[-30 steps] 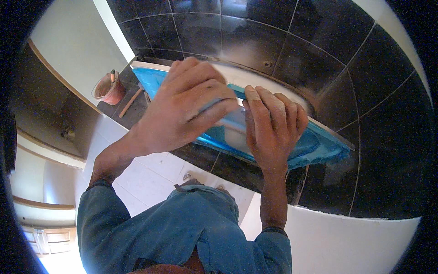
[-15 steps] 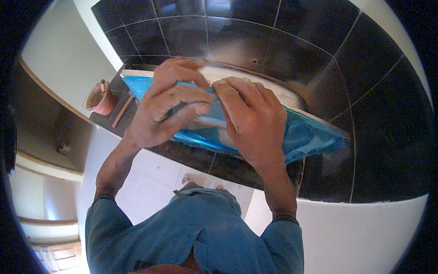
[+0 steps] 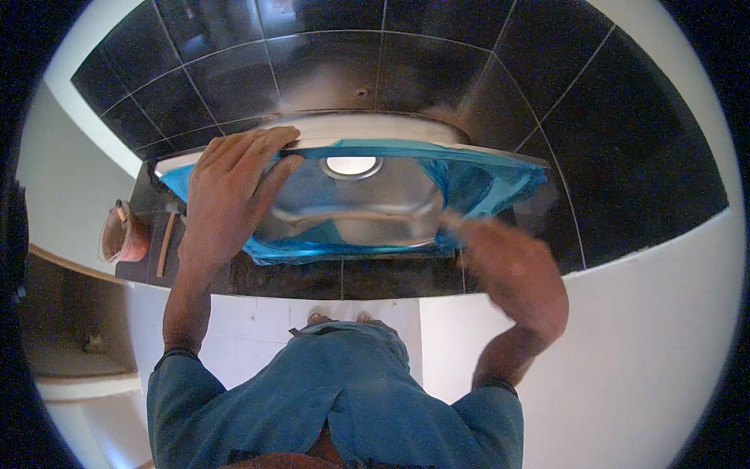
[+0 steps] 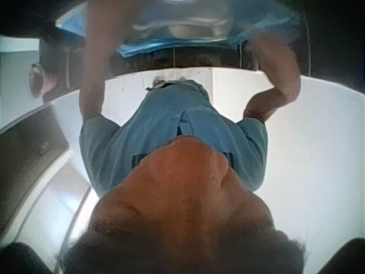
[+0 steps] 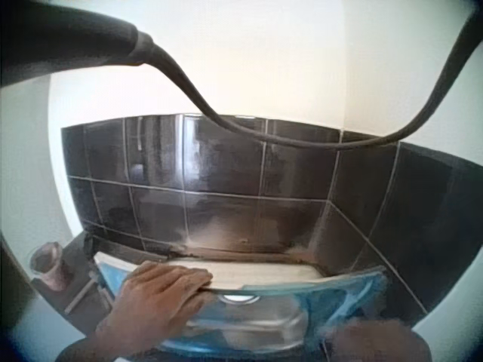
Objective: The person removes blue protective tape from the edges of a stainless steel sink placed on a tiled floor. They peel the tape off by hand, working around the perimeter and corners of the sink.
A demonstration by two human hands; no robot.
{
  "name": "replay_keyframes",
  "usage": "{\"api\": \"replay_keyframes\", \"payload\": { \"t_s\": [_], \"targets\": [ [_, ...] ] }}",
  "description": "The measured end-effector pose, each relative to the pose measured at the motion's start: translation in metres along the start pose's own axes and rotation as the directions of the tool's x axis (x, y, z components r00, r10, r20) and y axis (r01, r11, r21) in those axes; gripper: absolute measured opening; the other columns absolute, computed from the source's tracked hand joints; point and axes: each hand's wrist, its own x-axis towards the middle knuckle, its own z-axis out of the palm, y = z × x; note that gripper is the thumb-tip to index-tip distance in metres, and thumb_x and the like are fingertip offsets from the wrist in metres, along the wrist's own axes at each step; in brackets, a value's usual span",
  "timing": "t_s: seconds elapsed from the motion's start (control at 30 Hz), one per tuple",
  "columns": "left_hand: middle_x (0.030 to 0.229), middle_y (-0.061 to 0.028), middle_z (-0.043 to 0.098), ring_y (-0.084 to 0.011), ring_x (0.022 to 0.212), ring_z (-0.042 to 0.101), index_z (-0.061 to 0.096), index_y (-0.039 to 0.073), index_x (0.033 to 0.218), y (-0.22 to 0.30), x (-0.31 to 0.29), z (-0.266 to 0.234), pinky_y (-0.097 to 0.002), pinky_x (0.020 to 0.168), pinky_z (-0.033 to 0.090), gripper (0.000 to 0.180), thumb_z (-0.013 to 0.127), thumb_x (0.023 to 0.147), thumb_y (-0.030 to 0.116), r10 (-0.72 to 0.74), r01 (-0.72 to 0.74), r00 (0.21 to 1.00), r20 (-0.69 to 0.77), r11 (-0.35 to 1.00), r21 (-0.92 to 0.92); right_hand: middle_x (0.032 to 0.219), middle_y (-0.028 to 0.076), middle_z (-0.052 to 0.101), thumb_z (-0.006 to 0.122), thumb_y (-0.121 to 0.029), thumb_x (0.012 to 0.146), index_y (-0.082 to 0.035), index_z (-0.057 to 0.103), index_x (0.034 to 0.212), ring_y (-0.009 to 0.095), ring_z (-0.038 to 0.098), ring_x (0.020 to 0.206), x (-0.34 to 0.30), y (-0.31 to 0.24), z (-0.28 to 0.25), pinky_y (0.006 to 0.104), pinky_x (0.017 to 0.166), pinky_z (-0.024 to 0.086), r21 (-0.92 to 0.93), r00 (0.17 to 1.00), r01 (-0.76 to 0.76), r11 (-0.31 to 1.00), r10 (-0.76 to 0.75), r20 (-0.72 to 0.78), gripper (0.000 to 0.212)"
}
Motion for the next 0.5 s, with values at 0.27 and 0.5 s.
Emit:
{"api": "replay_keyframes", "payload": {
  "t_s": [0.27, 0.5],
  "targets": [
    [0.122, -0.0078, 0.076, -0.0268, 0.110, 0.071, 0.070, 0.011, 0.126, -0.001, -0.010, -0.001, -0.0426, 0.095, 0.053, 0.037, 0.077, 0.092, 0.022, 0.076, -0.082, 0.994, -0.083, 0.994, -0.069, 0.095, 0.009, 0.074, 0.080, -0.020, 0.089, -0.009, 0.077, 0.111, 0.026, 0.074, 0.087, 0.052, -0.048, -0.006, 0.0371, 0.075, 0.060, 0.090, 0.957, 0.154, 0.984, -0.126, -0.261, 0.025],
    [0.122, -0.0073, 0.075, -0.0257, 0.109, 0.071, 0.069, 0.011, 0.129, 0.000, -0.017, -0.003, -0.0415, 0.093, 0.053, 0.040, 0.078, 0.090, 0.020, 0.132, -0.140, 0.986, -0.101, 0.987, -0.075, 0.105, 0.011, 0.075, 0.076, -0.016, 0.091, -0.009, 0.078, 0.111, 0.025, 0.075, 0.096, 0.118, -0.036, -0.001, 0.0375, 0.077, 0.064, 0.104, 0.935, 0.322, 0.941, -0.299, -0.189, 0.021]
  ]
}}
